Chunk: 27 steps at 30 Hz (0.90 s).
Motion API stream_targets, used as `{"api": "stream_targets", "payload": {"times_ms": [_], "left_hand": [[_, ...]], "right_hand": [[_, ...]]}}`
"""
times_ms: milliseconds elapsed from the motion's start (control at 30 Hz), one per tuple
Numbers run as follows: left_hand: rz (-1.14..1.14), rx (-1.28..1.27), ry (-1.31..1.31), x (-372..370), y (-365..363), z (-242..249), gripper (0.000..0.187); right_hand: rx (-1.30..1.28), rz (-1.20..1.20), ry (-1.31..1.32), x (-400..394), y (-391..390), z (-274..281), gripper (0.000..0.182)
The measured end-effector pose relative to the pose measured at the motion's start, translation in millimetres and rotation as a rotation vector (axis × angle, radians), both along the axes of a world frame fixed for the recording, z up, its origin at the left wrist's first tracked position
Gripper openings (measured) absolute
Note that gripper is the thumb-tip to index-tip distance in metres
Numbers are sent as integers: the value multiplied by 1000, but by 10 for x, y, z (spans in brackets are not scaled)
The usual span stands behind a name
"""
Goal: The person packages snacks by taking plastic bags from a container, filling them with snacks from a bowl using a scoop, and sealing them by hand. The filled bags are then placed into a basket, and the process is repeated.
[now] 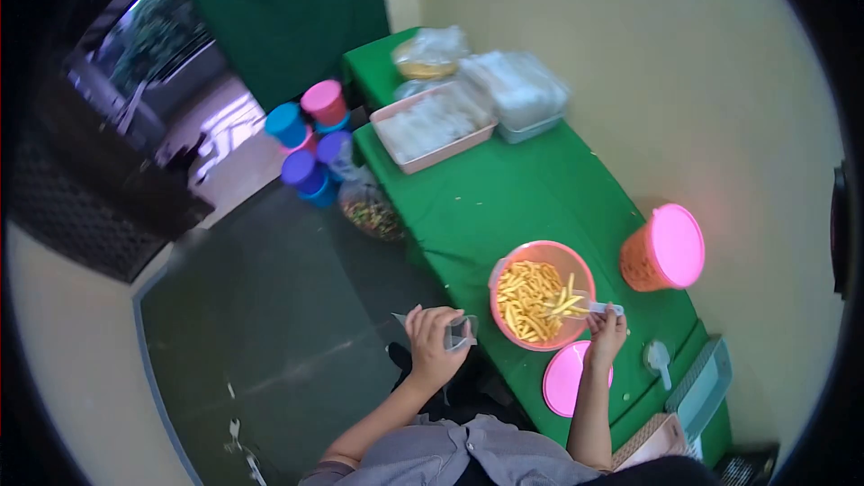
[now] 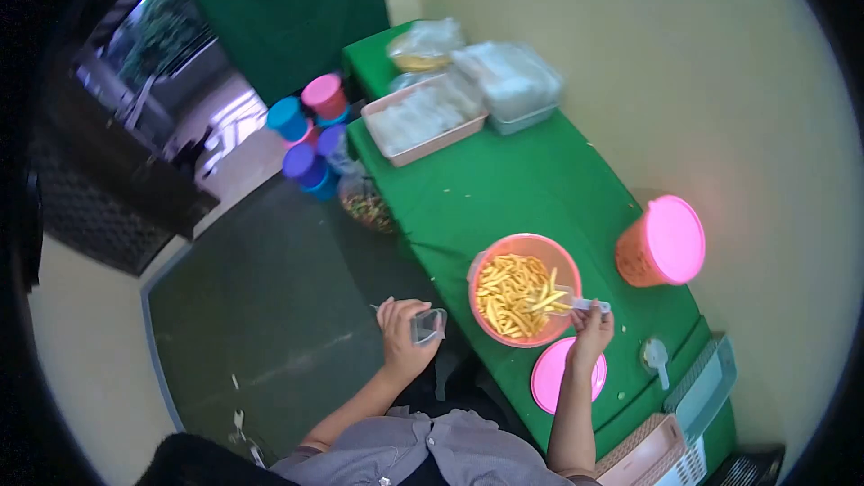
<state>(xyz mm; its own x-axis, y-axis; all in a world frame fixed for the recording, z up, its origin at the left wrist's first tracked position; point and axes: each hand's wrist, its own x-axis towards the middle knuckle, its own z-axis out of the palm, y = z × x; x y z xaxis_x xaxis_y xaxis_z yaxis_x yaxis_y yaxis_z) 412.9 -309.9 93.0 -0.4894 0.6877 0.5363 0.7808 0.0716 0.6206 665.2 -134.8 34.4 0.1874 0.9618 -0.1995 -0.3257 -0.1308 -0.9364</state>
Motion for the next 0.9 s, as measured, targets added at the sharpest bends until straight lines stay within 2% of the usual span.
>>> {"api": "stream_targets", "payload": {"times_ms": [200,300,400,533,633,900], "left_hand": [[147,10,-14,-199,-481,38,43],[214,16,-13,-284,-617,48,42],[246,20,-16,-244,-671,57,40],[202,0,-38,-53,-569,53,42],[65,-23,-99,77,-400,74,45],[-145,-152,-102,320,107,205,54]], "right_hand": [[41,79,-2,-91,290,-144,18],[59,8,41,-75,419,-270,27],[64,-5,31,-98,430,-207,24],[14,40,-8,-87,470,-196,28],[-1,110,37,-29,507,-227,30],[28,113,4,43,323,-208,26]]}}
